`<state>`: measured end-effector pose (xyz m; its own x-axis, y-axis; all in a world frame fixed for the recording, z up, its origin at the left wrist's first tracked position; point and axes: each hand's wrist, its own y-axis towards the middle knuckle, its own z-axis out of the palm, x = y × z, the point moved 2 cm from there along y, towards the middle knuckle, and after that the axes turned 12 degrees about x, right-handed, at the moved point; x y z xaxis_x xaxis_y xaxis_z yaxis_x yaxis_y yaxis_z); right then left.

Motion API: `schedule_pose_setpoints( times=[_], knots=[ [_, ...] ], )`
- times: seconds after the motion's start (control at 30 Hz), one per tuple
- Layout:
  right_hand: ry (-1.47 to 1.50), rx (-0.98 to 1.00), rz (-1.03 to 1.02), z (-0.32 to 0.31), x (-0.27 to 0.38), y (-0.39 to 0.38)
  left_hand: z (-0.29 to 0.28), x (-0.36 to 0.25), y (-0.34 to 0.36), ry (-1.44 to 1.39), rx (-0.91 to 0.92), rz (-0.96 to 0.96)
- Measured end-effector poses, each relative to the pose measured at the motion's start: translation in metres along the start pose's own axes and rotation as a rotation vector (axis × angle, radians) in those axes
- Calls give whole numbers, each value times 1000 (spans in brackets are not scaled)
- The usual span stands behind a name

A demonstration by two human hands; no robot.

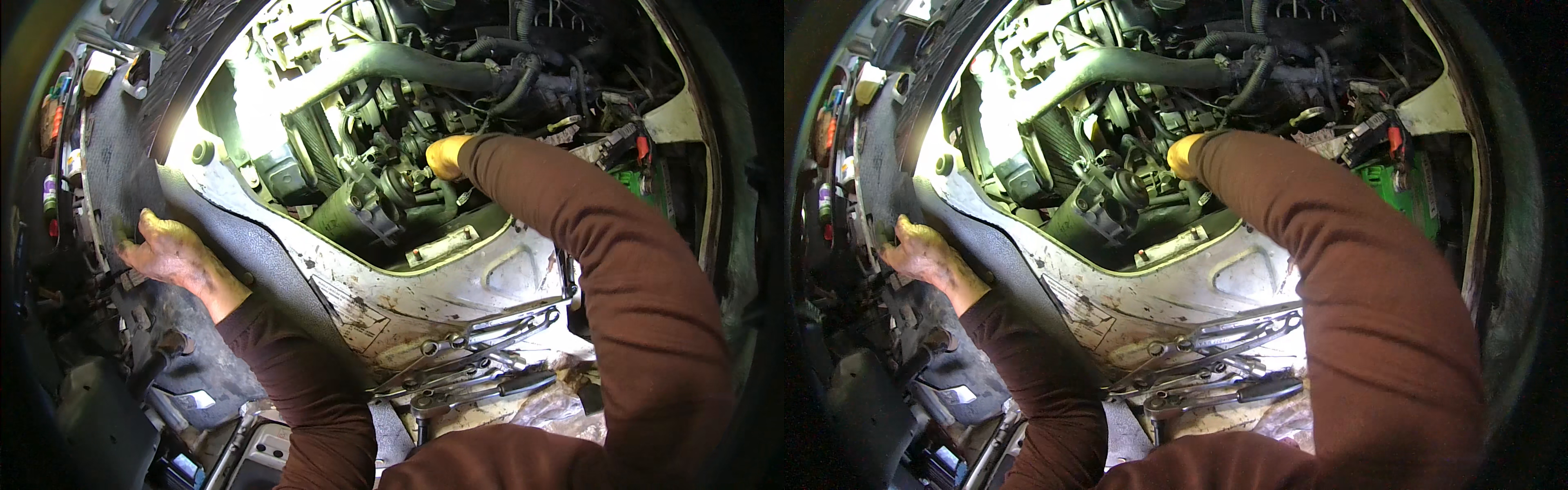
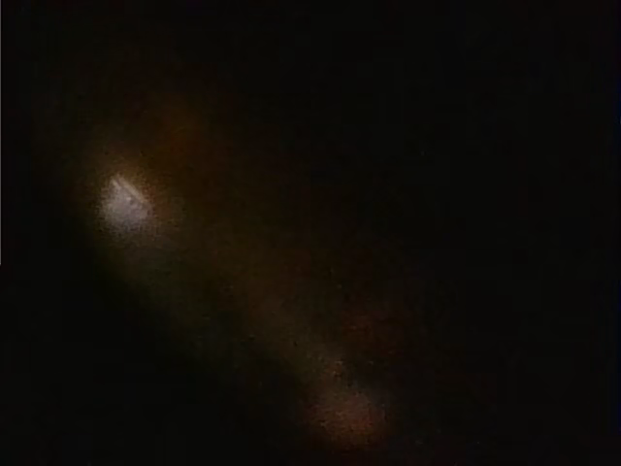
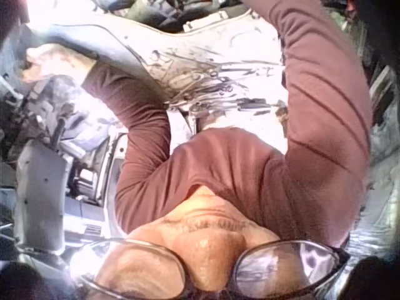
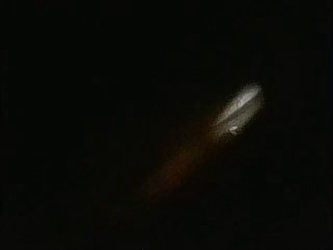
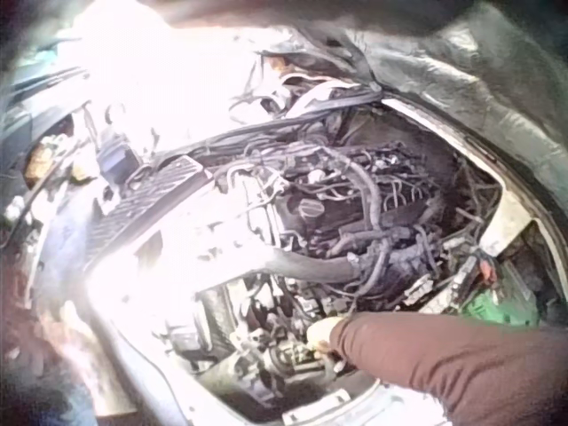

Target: The person installs a cylindrical engine component into the engine bay, aligns it, and secures it by hand. They then use a wrench to tighten fasteners on the component and surrounding parts.

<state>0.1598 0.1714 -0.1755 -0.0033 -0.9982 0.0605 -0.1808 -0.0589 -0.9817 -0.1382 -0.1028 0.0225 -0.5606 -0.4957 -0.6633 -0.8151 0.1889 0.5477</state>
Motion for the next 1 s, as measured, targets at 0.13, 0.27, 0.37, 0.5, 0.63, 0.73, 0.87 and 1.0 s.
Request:
schedule_pose_setpoints(
  times=[0.13, 0.27, 0.37, 0.5, 0.63, 0.73, 0.87, 1.0],
  knots=[
    [573, -171, 221, -18, 18, -20, -9, -12, 1, 35, 13, -11],
    [737, -188, 311, -16, 16, -30, -4, -26, -5, 64, 10, -17],
    [747, -237, 317, -15, 19, -35, -3, -35, -7, 44, 54, -51],
    [733, -227, 357, -21, 25, -36, -5, -26, -1, 36, 73, -55],
    [693, -188, 352, -22, 30, -34, -2, -19, -3, 19, 39, -15],
    [679, -171, 329, -24, 30, -36, -3, -24, -3, 10, 59, -43],
    [694, -142, 289, -20, 25, -36, -2, -27, -4, 41, 77, -94],
    [742, -171, 275, -19, 28, -30, -2, -34, -5, 54, 106, -114]
  ],
)
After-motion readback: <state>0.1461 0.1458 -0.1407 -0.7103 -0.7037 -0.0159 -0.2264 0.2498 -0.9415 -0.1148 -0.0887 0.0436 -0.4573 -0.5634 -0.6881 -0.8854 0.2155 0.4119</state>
